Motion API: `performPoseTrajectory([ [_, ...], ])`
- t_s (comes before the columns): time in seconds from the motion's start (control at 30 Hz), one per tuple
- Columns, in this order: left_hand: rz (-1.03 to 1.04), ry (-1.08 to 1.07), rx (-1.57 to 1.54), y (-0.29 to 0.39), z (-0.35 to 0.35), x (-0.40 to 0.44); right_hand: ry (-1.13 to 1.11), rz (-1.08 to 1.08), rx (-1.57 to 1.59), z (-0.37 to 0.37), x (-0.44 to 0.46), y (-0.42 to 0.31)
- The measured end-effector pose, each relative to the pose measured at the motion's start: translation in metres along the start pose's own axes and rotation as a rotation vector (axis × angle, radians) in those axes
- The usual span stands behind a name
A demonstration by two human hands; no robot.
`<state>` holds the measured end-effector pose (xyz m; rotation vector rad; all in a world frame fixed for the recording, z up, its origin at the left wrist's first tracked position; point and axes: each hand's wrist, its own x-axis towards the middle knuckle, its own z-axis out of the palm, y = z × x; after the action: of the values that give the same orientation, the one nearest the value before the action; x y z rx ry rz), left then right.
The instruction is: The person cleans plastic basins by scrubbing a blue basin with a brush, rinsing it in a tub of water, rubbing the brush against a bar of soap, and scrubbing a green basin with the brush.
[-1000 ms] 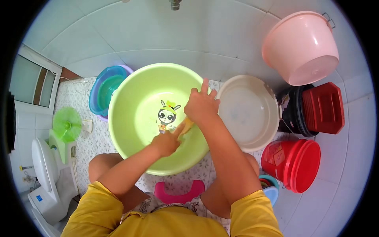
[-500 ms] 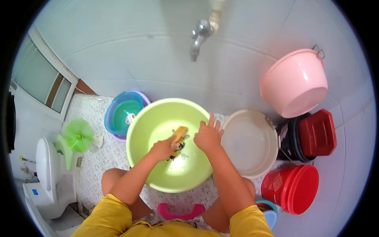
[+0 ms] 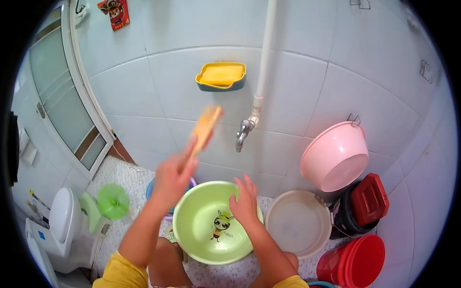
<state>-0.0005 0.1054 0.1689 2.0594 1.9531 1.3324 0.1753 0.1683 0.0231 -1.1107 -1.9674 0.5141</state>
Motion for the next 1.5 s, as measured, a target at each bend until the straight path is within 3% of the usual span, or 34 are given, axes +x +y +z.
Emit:
performPoseTrajectory([
  [0.03, 0.072, 0.114, 0.020, 0.004, -0.007, 0.024, 0.007, -0.009, -0.002, -0.002, 0.002, -0.006],
  [0.2, -0.007, 0.110, 0.119, 0.008, -0.026, 0.118, -0.029, -0.006, 0.015, -0.002, 0.002, -0.018],
  [0.27, -0.151, 0.006, 0.137, 0.010, -0.029, 0.136, -0.023, -0.018, 0.024, 0.002, 0.000, -0.013],
  [0.57, -0.304, -0.210, 0.005, 0.033, -0.028, 0.145, -0.074, 0.041, 0.118, 0.004, -0.005, -0.013],
  [0.7, -0.145, -0.133, 0.033, 0.025, -0.013, 0.150, -0.074, 0.020, 0.082, 0.006, -0.005, -0.011],
  [0.8, -0.201, -0.291, -0.035, 0.031, -0.012, 0.148, -0.084, 0.031, 0.084, 0.005, -0.005, -0.011],
  [0.87, -0.020, -0.191, -0.168, 0.018, -0.005, 0.148, -0.084, 0.037, 0.091, 0.001, -0.005, -0.011],
  [0.9, -0.017, -0.191, -0.169, 0.018, -0.008, 0.145, -0.086, 0.044, 0.099, -0.001, -0.004, -0.011],
  [0.97, -0.084, 0.058, -0.054, 0.017, -0.017, 0.137, -0.087, 0.056, 0.097, -0.003, -0.006, -0.008],
  [1.1, -0.140, -0.015, 0.069, -0.004, -0.029, 0.135, -0.088, 0.069, 0.090, -0.004, -0.008, 0.000],
  [1.3, -0.060, -0.222, -0.060, 0.009, -0.028, 0.137, -0.103, 0.079, 0.118, 0.000, -0.010, 0.001],
  [1.37, -0.355, -0.442, -0.614, 0.025, -0.038, 0.126, -0.101, 0.075, 0.116, 0.002, -0.011, 0.005],
  [1.4, -0.356, -0.444, -0.613, 0.014, -0.034, 0.119, -0.101, 0.069, 0.112, 0.003, -0.011, 0.008],
  [1.47, -0.375, -0.688, -1.528, -0.024, -0.022, 0.100, -0.112, 0.117, 0.088, 0.000, -0.013, 0.015],
  [1.5, -0.384, -0.690, -1.532, -0.031, -0.016, 0.088, -0.126, 0.163, 0.062, -0.001, -0.014, 0.019],
])
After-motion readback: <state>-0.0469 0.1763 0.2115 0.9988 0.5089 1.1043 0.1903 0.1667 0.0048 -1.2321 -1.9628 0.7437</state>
